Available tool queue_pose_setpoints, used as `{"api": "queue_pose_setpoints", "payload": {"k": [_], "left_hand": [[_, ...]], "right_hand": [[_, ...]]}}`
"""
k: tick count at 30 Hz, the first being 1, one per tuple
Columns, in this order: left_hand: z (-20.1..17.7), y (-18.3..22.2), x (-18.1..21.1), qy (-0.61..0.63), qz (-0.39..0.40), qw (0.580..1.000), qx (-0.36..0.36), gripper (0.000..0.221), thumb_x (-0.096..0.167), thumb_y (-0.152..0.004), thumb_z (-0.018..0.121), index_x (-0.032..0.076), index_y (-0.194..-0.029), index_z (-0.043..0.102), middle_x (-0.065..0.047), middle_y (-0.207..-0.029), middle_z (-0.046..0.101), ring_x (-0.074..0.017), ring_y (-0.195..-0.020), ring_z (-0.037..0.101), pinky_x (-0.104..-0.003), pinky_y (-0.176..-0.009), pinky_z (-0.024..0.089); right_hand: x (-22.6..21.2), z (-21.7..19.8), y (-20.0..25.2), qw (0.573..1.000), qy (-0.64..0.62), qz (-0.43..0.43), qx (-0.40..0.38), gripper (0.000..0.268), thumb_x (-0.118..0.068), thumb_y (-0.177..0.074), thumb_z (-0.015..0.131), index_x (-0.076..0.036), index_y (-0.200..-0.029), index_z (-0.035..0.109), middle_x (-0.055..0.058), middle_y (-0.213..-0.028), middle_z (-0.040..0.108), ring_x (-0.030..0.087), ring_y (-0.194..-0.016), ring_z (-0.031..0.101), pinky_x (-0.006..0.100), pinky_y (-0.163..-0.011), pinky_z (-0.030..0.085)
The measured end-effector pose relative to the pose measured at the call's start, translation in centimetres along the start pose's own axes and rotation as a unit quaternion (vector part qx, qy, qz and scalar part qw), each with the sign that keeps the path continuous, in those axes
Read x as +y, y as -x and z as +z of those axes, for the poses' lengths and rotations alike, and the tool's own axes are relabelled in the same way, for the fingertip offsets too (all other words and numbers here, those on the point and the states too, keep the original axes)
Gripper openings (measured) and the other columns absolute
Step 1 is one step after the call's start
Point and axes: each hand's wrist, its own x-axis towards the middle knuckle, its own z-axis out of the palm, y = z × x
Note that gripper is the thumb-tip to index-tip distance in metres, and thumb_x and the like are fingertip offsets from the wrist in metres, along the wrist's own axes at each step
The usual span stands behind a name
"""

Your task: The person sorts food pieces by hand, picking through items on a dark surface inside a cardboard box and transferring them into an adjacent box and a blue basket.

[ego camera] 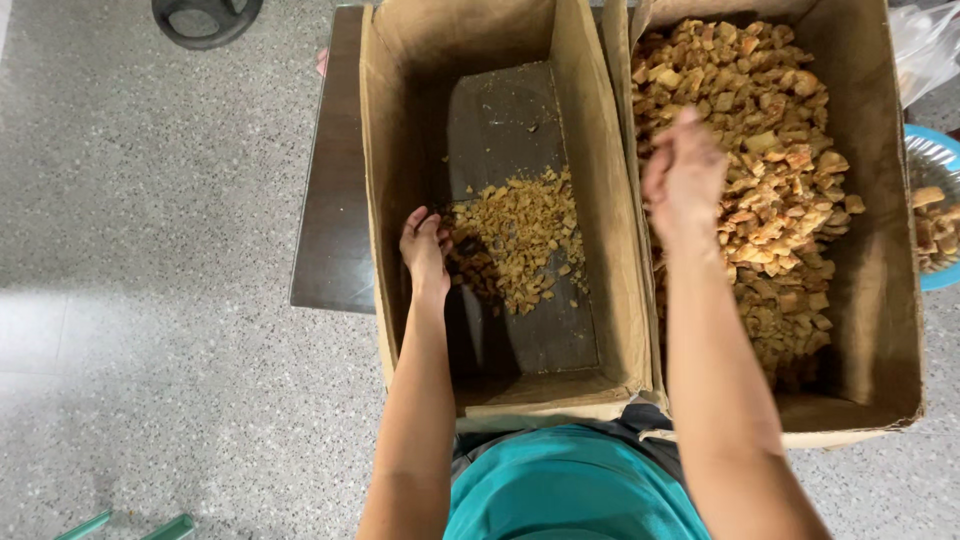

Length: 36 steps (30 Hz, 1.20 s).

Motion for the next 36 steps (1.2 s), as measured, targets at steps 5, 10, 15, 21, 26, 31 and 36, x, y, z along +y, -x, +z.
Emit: {"api": "queue_pose_setpoints", "payload": {"k": [5, 10, 15, 21, 26, 31, 36], "left_hand": [[0.6, 0.3, -0.5, -0.051, 0.016, 0.999, 0.002, 0.031, 0.008, -0.097, 0.061, 0.011, -0.128, 0.059, 0.001, -0.099, 0.065, -0.0076, -0.076, 0.058, -0.024, -0.064, 0.050], [0.9, 0.7, -0.7, -0.094, 0.035, 0.995, -0.018, 0.030, 0.006, -0.099, 0.055, 0.010, -0.129, 0.058, -0.001, -0.103, 0.066, -0.0090, -0.078, 0.060, -0.026, -0.067, 0.051], [2.3, 2.3, -2.3, -0.380, 0.114, 0.913, -0.090, 0.026, 0.013, -0.107, 0.054, 0.011, -0.131, 0.063, -0.010, -0.132, 0.068, -0.0215, -0.113, 0.068, -0.037, -0.098, 0.057], [4.0, 5.6, -4.3, -0.694, 0.216, 0.613, -0.310, 0.085, -0.016, -0.078, 0.051, 0.025, -0.153, 0.048, -0.014, -0.167, 0.030, -0.0402, -0.148, 0.026, -0.061, -0.116, 0.026], [3.6, 3.9, -5.5, -0.697, 0.217, 0.606, -0.316, 0.064, -0.005, -0.083, 0.055, 0.019, -0.143, 0.056, -0.018, -0.150, 0.046, -0.0418, -0.134, 0.044, -0.057, -0.108, 0.038], [2.3, 0.0, -6.7, -0.625, 0.287, 0.698, -0.200, 0.042, 0.002, -0.091, 0.055, 0.013, -0.130, 0.066, -0.020, -0.131, 0.065, -0.0410, -0.117, 0.063, -0.049, -0.100, 0.052], [6.1, -1.2, -6.5, -0.590, 0.266, 0.738, -0.192, 0.033, 0.008, -0.095, 0.056, 0.007, -0.127, 0.066, -0.025, -0.124, 0.066, -0.0455, -0.109, 0.064, -0.051, -0.092, 0.053]], "right_hand": [[-1.4, -6.4, -8.3, 0.965, 0.203, -0.161, 0.040, 0.038, -0.045, -0.113, 0.056, -0.009, -0.112, 0.067, 0.000, -0.089, 0.062, 0.008, -0.072, 0.052, 0.022, -0.059, 0.043], [-0.2, -8.6, -9.1, 0.888, 0.345, -0.304, 0.014, 0.026, -0.027, -0.118, 0.062, -0.005, -0.132, 0.059, 0.012, -0.123, 0.063, 0.025, -0.109, 0.059, 0.036, -0.084, 0.053], [2.4, -0.5, -0.6, 0.972, -0.172, -0.109, -0.117, 0.015, -0.014, -0.109, 0.063, -0.006, -0.119, 0.056, 0.014, -0.106, 0.063, 0.022, -0.082, 0.067, 0.037, -0.076, 0.064], [6.6, 5.6, 3.2, 0.972, 0.133, -0.031, -0.189, 0.034, -0.015, -0.107, 0.049, -0.007, -0.140, 0.047, 0.011, -0.118, 0.067, 0.013, -0.081, 0.068, 0.027, -0.073, 0.062], [7.9, 5.0, 1.1, 0.972, 0.205, 0.019, -0.116, 0.035, -0.018, -0.107, 0.050, -0.011, -0.141, 0.048, 0.009, -0.115, 0.068, 0.011, -0.081, 0.065, 0.027, -0.074, 0.058], [9.5, 5.4, 1.2, 0.960, 0.245, 0.031, -0.134, 0.035, -0.025, -0.106, 0.047, -0.015, -0.140, 0.048, 0.003, -0.109, 0.069, 0.009, -0.079, 0.066, 0.027, -0.074, 0.057], [10.2, 4.4, 0.3, 0.983, 0.060, 0.080, -0.154, 0.035, -0.033, -0.109, 0.047, -0.014, -0.138, 0.048, 0.005, -0.104, 0.064, 0.011, -0.077, 0.061, 0.029, -0.070, 0.054]]}}
